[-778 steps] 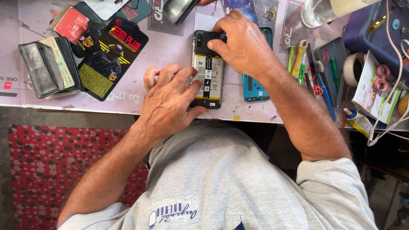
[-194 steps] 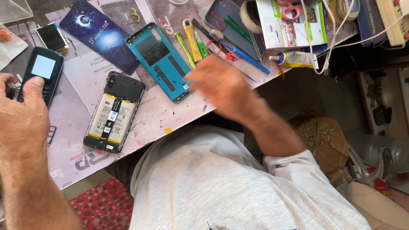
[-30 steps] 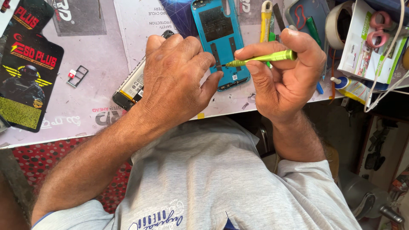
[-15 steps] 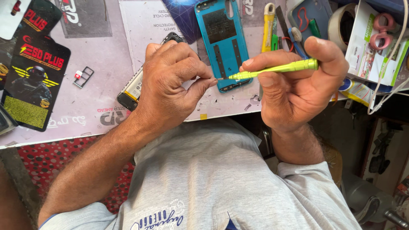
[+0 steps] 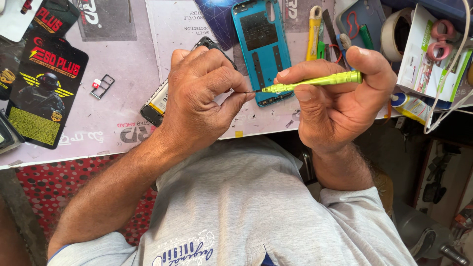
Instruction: The person disassembles a mobile phone using a screwdriver to remove internal components and then reinstalls a protective casing by hand.
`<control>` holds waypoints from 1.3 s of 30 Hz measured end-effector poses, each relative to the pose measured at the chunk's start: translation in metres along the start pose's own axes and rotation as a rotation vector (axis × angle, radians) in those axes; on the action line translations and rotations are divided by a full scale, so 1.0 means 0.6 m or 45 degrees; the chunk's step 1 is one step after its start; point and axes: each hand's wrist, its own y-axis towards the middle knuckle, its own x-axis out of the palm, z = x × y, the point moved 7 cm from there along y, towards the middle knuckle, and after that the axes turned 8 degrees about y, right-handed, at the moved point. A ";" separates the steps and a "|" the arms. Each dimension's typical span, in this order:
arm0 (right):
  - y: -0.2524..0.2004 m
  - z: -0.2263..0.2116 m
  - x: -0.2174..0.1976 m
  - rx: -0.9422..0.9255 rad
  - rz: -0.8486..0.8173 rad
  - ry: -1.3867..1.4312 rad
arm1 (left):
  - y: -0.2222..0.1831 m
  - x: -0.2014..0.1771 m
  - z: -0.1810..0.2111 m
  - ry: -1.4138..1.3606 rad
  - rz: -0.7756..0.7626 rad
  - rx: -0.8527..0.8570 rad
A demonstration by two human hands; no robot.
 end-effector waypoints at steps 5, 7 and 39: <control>-0.008 0.011 -0.002 -0.033 0.039 0.011 | -0.002 0.000 -0.002 0.008 0.013 0.018; -0.007 0.013 0.000 -0.070 0.044 -0.009 | -0.002 0.001 -0.004 0.015 0.017 0.011; 0.025 0.038 0.031 -0.110 -0.184 -0.277 | -0.044 0.004 -0.041 0.824 -0.317 0.200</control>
